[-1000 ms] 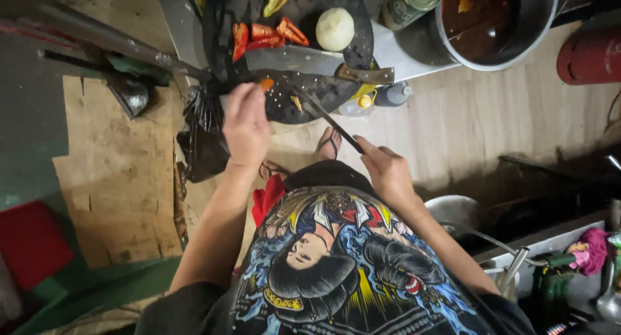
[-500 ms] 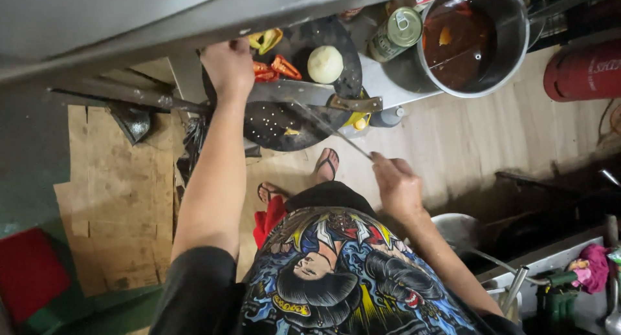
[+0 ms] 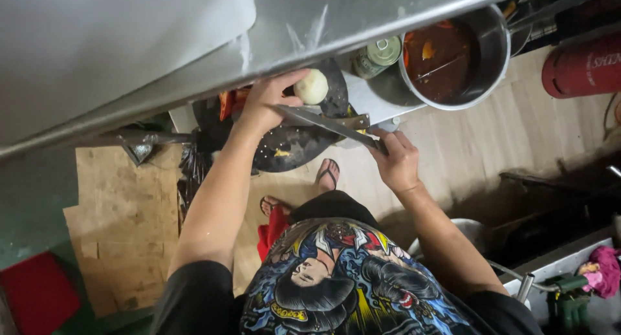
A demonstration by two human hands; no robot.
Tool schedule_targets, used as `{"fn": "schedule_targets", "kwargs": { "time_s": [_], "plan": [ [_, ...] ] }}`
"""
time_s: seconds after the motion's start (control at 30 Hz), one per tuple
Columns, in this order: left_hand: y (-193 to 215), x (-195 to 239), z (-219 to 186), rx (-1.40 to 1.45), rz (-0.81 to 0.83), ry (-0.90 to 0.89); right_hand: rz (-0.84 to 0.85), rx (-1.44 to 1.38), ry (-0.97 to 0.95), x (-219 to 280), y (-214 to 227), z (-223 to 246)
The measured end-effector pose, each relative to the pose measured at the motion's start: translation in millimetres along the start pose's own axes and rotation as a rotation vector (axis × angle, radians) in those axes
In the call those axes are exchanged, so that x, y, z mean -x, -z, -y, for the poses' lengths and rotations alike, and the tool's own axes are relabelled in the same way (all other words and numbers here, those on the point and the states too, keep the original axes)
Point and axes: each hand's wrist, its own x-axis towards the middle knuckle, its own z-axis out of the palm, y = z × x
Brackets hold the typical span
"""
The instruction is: The person washes an onion and then chops red and green chili peppers on a cutting board using a knife. They also remove the seeds from the peppers by hand and discard them into a trash bag.
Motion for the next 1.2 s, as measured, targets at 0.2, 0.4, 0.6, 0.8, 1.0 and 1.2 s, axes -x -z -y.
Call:
{"fn": "schedule_targets", "kwargs": {
  "time_s": [0.2,0.4,0.6,0.8,1.0,1.2],
  "plan": [
    [-8,-17,-3,-0.105,0.139,0.396,0.023,-0.157,-0.135,-19,2,3],
    [-21,-18,28,-0.241,0.001,0.208,0.113,-0.404,-0.189,-33,-21,0],
    [-9,-13,29,-0.364,-0.006,0.161,0.109,-0.390,-0.228,-38,-39,-8],
    [4,-7,24,-0.453,0.058,0.268,0.081,-0.328,-0.172,-55,-44,-7],
    [10,-2,23,-0.523,0.133,0.365,0.080,-0.271,-0.152,-58,-54,-15],
    [12,11,33,-0.436,-0.108,0.330,0.054,-0.278,-0.164,-54,-48,-6]
  ]
}}
